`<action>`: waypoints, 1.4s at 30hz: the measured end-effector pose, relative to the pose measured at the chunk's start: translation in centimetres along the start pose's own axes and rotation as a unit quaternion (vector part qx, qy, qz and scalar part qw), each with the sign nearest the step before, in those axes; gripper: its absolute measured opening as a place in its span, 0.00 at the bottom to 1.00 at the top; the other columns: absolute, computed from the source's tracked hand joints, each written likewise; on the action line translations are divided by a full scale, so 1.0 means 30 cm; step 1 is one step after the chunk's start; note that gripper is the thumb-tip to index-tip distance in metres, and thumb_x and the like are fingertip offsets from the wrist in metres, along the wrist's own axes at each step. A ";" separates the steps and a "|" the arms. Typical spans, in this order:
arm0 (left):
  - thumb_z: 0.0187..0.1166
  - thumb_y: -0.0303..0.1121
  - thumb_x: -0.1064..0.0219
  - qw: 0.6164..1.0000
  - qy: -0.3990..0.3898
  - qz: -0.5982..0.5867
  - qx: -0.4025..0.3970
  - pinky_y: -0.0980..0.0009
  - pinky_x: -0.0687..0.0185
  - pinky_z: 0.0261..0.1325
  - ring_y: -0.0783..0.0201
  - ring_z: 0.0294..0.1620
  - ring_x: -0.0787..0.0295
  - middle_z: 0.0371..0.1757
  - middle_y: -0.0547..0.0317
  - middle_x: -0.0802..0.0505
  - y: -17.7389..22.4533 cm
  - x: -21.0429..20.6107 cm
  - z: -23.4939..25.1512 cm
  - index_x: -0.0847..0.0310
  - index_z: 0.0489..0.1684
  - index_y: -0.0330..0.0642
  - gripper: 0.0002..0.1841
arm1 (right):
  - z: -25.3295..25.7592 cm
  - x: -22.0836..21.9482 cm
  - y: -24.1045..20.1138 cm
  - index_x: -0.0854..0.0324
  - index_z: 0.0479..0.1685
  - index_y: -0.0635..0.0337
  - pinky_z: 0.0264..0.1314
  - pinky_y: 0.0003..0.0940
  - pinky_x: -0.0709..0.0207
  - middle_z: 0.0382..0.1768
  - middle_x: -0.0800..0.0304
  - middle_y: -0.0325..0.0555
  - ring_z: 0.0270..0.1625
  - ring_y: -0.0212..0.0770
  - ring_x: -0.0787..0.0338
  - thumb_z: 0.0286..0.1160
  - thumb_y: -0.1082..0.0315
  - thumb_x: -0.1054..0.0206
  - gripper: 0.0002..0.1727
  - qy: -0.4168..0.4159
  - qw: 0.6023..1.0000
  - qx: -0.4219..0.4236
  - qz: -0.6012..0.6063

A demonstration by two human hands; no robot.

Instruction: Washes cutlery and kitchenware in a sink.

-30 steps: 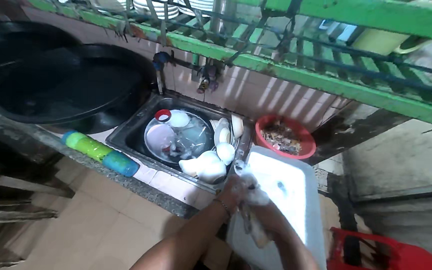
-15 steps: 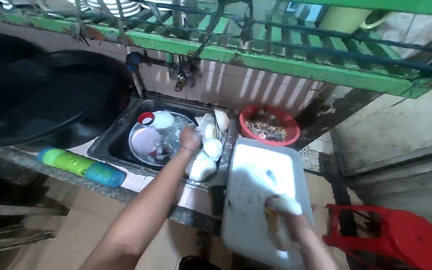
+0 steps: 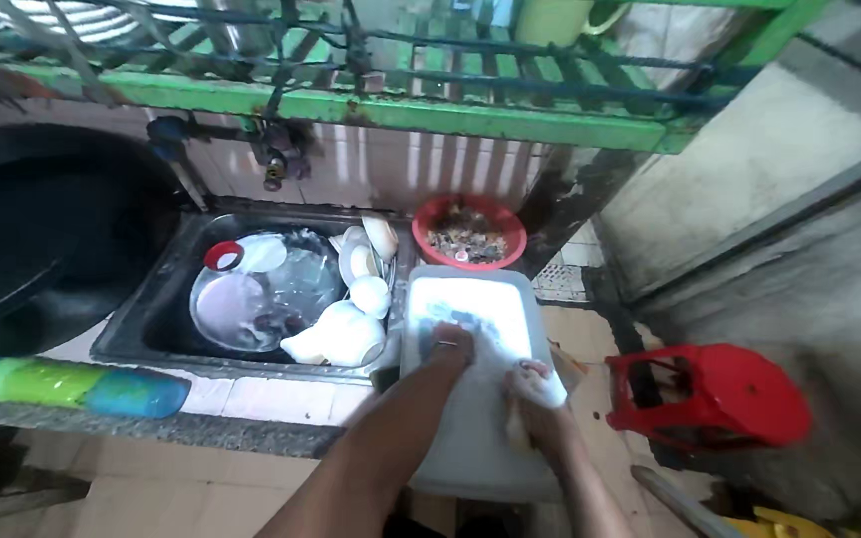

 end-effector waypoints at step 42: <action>0.82 0.51 0.32 0.985 0.005 -0.162 0.061 0.41 0.24 0.75 0.33 0.77 0.22 0.83 0.26 0.29 -0.042 -0.054 -0.246 0.69 0.96 0.36 0.53 | -0.104 -0.120 -0.002 0.27 0.80 0.67 0.84 0.54 0.33 0.75 0.20 0.64 0.80 0.58 0.22 0.84 0.61 0.35 0.28 -0.239 0.931 -0.011 -0.274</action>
Point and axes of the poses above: each hand's wrist, its own z-axis towards the middle knuckle, its own x-axis out of the back of the hand, y = z × x, the point moved 6 cm from there along z, towards the middle knuckle
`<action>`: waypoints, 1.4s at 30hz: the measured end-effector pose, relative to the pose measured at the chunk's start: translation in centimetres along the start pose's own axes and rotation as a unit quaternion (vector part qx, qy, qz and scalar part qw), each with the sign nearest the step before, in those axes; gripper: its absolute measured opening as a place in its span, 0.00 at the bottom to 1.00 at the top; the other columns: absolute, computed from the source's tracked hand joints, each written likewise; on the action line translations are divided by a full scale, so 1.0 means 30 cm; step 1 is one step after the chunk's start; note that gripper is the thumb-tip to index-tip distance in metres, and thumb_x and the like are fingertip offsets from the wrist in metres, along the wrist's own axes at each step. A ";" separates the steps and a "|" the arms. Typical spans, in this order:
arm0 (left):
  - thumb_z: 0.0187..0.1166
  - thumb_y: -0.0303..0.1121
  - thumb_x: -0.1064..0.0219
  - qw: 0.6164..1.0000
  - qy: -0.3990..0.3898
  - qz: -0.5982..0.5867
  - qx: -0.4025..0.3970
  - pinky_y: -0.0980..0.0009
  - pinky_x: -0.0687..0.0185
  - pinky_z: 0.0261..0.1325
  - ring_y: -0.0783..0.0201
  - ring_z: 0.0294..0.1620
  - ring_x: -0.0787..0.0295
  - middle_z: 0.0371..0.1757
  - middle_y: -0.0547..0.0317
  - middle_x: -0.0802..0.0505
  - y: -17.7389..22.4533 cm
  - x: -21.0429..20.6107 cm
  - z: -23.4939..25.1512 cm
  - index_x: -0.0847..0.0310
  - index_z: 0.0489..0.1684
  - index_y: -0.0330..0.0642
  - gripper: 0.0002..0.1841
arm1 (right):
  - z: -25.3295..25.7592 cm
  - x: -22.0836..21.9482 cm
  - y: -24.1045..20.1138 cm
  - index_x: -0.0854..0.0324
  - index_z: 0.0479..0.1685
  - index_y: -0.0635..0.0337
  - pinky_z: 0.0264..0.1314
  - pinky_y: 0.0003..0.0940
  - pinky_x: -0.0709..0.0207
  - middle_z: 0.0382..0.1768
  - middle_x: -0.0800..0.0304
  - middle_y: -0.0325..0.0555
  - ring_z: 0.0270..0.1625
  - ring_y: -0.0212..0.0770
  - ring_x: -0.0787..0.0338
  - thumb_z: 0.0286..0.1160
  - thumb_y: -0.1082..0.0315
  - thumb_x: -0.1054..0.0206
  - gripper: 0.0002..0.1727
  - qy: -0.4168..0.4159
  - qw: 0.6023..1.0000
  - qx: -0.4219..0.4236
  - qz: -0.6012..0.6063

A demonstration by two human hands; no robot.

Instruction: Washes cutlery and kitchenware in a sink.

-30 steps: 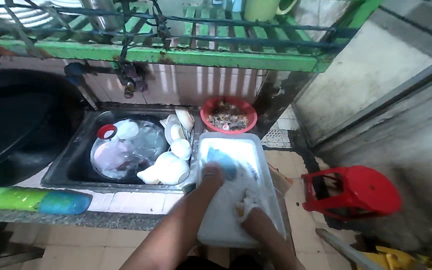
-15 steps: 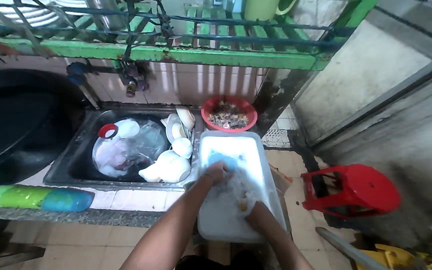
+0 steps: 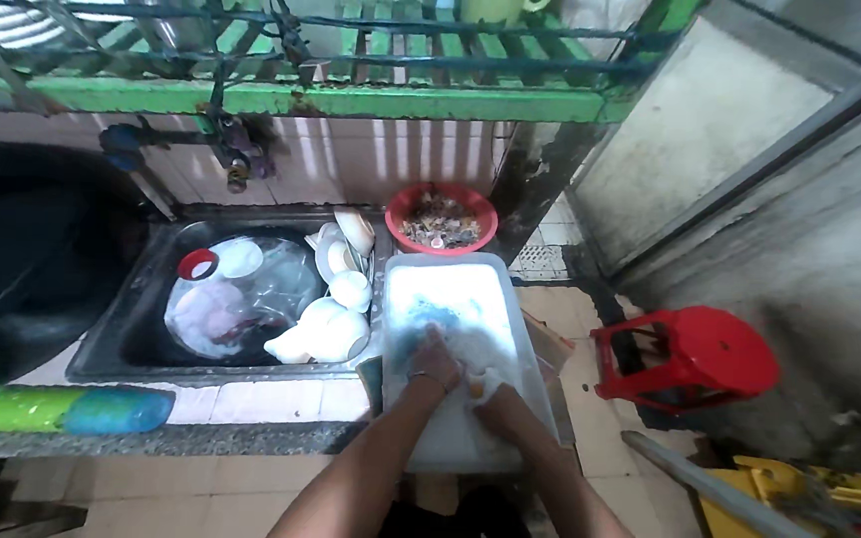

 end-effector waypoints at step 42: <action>0.66 0.28 0.24 0.859 0.321 -0.343 -0.204 0.51 0.10 0.44 0.54 0.37 0.07 0.42 0.46 0.06 0.067 0.279 -0.034 0.18 0.62 0.38 0.22 | 0.028 0.076 0.048 0.26 0.74 0.65 0.70 0.58 0.22 0.60 0.12 0.63 0.64 0.58 0.12 0.75 0.57 0.24 0.32 0.099 0.986 -0.021 0.136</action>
Point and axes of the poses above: each hand's wrist, its own z-axis towards the middle knuckle, its own x-axis out of the back of the hand, y = z × x, the point moved 6 cm from there along z, towards the middle knuckle
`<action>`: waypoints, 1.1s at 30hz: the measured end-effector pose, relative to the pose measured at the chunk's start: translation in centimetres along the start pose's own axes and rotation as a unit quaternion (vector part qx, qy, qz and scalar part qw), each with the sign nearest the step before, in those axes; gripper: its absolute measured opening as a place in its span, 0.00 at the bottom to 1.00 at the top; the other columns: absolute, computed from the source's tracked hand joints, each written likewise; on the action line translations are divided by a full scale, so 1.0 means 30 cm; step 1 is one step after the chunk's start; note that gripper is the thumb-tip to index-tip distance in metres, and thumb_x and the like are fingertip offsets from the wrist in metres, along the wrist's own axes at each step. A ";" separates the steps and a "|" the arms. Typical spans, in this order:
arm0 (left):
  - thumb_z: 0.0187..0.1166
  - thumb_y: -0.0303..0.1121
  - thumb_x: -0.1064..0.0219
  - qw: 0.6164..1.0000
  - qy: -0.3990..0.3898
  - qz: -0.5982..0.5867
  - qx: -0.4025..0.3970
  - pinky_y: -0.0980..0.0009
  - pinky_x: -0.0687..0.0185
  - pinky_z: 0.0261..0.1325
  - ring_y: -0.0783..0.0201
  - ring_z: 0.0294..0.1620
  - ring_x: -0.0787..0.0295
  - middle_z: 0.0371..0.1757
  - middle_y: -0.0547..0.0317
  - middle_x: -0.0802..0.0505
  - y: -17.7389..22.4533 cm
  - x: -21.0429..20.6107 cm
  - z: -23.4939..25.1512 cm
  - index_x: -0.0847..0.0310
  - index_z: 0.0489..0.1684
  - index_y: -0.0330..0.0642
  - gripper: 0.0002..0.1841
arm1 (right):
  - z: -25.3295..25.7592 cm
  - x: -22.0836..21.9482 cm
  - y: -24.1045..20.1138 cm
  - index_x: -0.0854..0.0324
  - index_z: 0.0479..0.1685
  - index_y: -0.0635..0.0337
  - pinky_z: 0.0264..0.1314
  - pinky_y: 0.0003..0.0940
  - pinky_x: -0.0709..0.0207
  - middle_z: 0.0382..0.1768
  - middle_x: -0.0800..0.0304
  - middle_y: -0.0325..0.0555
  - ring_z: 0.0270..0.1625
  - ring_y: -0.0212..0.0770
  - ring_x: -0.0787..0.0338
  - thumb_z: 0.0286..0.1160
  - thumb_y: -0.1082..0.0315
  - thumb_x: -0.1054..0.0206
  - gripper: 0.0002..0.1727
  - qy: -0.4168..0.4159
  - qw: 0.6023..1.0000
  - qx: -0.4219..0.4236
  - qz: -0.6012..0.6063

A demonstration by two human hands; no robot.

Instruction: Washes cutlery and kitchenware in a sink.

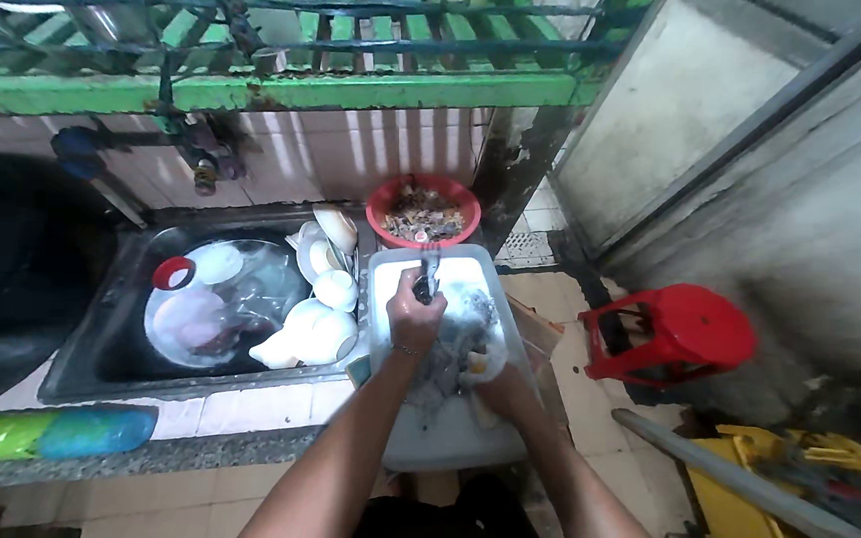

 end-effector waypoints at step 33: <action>0.87 0.36 0.34 0.938 -0.179 -0.173 0.241 0.66 0.13 0.26 0.61 0.21 0.13 0.32 0.48 0.08 -0.044 -0.042 -0.018 0.22 0.58 0.30 0.16 | 0.130 0.158 -0.152 0.22 0.70 0.63 0.59 0.49 0.17 0.55 0.11 0.54 0.54 0.45 0.12 0.87 0.57 0.37 0.22 0.132 0.927 0.014 0.351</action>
Point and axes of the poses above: each hand's wrist, its own z-axis towards the middle knuckle, its own x-axis out of the back of the hand, y = z × x, the point moved 6 cm from there along z, towards the middle knuckle
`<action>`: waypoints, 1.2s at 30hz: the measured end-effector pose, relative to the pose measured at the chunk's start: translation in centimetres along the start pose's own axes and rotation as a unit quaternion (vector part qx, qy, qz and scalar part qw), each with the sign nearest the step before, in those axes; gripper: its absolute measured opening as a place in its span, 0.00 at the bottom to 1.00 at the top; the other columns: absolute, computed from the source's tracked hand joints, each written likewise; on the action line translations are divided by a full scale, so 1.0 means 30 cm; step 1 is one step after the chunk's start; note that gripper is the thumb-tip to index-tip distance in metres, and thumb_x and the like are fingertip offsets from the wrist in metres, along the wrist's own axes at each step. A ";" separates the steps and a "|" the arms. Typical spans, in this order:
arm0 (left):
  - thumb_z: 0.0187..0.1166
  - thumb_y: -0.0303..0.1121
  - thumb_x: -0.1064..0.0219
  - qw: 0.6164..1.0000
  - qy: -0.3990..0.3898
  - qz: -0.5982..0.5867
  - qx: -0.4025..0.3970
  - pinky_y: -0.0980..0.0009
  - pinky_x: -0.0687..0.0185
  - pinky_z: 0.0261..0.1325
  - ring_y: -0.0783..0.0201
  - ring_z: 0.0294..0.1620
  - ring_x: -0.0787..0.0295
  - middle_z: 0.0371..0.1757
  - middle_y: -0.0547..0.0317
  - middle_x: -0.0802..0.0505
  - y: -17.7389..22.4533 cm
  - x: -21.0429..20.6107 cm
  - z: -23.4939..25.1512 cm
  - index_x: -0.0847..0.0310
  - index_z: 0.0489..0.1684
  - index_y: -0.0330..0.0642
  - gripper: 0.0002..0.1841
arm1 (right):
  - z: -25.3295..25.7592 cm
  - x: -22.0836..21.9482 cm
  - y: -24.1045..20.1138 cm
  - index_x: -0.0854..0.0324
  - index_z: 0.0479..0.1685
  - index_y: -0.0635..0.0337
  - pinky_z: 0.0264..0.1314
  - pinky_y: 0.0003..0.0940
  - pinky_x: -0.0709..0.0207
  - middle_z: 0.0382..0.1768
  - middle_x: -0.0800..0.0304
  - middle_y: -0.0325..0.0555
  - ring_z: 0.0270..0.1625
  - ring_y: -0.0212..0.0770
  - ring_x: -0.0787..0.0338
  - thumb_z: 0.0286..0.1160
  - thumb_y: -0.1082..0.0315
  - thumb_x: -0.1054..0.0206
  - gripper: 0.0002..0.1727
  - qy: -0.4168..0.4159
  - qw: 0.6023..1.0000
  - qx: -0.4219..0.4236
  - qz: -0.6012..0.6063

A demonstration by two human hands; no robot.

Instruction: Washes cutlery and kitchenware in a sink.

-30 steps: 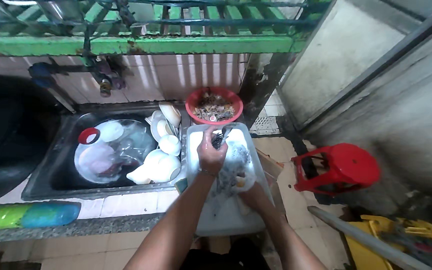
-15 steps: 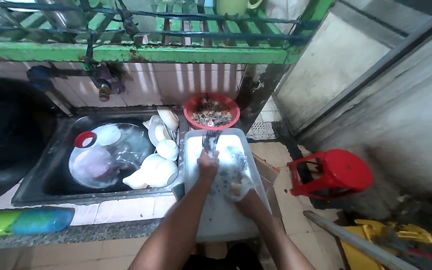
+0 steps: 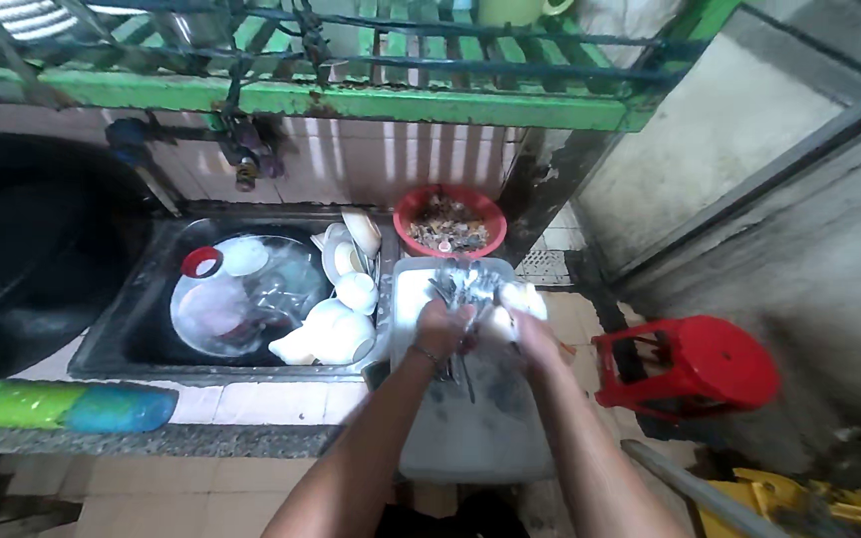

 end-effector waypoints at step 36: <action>0.90 0.34 0.42 0.990 -0.010 -0.108 0.086 0.69 0.17 0.23 0.64 0.18 0.17 0.24 0.54 0.15 -0.004 0.071 -0.180 0.26 0.52 0.34 0.11 | -0.120 -0.136 -0.158 0.20 0.63 0.67 0.53 0.39 0.14 0.47 0.11 0.50 0.46 0.36 0.11 0.79 0.74 0.33 0.15 0.036 0.989 0.140 0.000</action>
Point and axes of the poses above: each hand's wrist, its own z-axis towards the middle knuckle, its own x-axis out of the back of the hand, y = z × x, the point moved 6 cm from there along z, towards the middle knuckle
